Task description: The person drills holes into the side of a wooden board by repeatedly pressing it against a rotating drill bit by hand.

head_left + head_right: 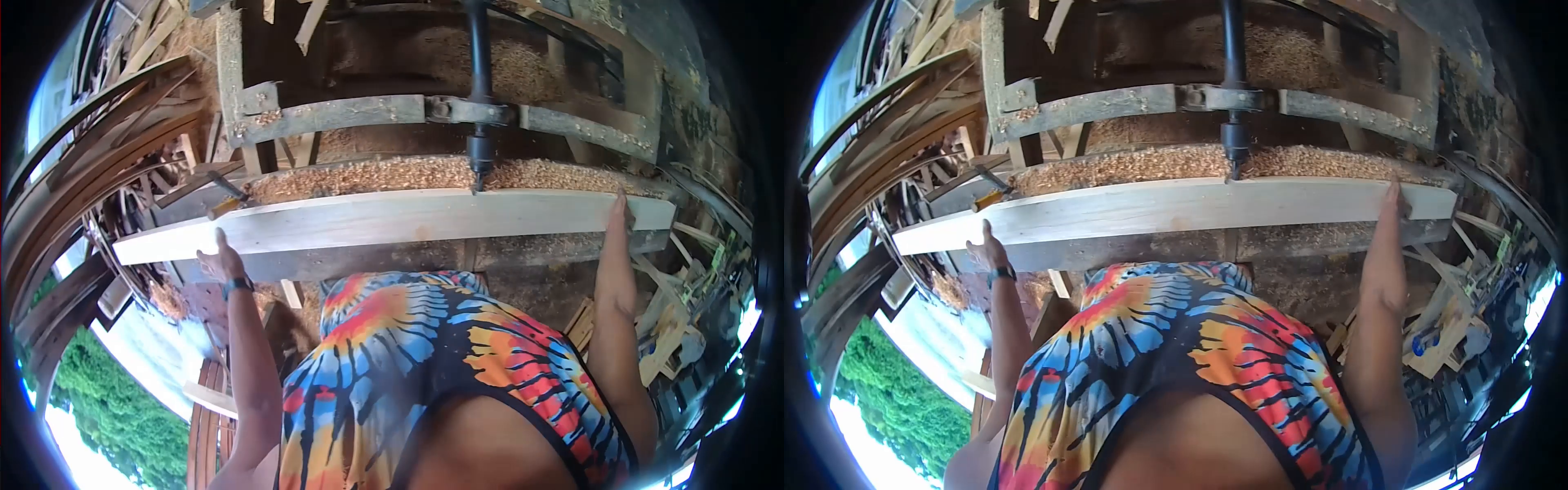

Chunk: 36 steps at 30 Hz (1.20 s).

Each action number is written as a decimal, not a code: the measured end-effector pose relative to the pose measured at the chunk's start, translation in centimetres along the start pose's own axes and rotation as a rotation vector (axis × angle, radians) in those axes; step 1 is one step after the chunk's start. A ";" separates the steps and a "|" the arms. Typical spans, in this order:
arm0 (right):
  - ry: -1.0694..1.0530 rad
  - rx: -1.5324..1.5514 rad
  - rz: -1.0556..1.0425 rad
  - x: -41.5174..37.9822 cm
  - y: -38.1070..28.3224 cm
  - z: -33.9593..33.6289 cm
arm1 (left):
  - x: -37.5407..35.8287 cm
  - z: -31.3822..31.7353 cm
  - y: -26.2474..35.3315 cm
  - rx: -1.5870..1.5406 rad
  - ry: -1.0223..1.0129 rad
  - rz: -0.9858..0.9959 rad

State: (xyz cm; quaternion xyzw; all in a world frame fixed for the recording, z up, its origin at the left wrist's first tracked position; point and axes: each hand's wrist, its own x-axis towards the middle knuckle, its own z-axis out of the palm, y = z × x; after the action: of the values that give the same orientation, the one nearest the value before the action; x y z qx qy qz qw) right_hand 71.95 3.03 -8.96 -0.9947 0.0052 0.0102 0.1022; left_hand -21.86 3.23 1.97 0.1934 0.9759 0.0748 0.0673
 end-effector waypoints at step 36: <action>-0.131 -0.009 0.109 -9.4 -1.4 -2.8 | 10.9 4.0 0.6 0.016 0.075 -0.356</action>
State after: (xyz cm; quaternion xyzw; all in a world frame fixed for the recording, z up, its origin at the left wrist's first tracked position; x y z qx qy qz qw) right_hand 62.63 3.86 -5.76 -0.9906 0.0525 0.0811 0.0971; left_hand -30.97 8.53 -2.98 0.0152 0.9972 0.0610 0.0413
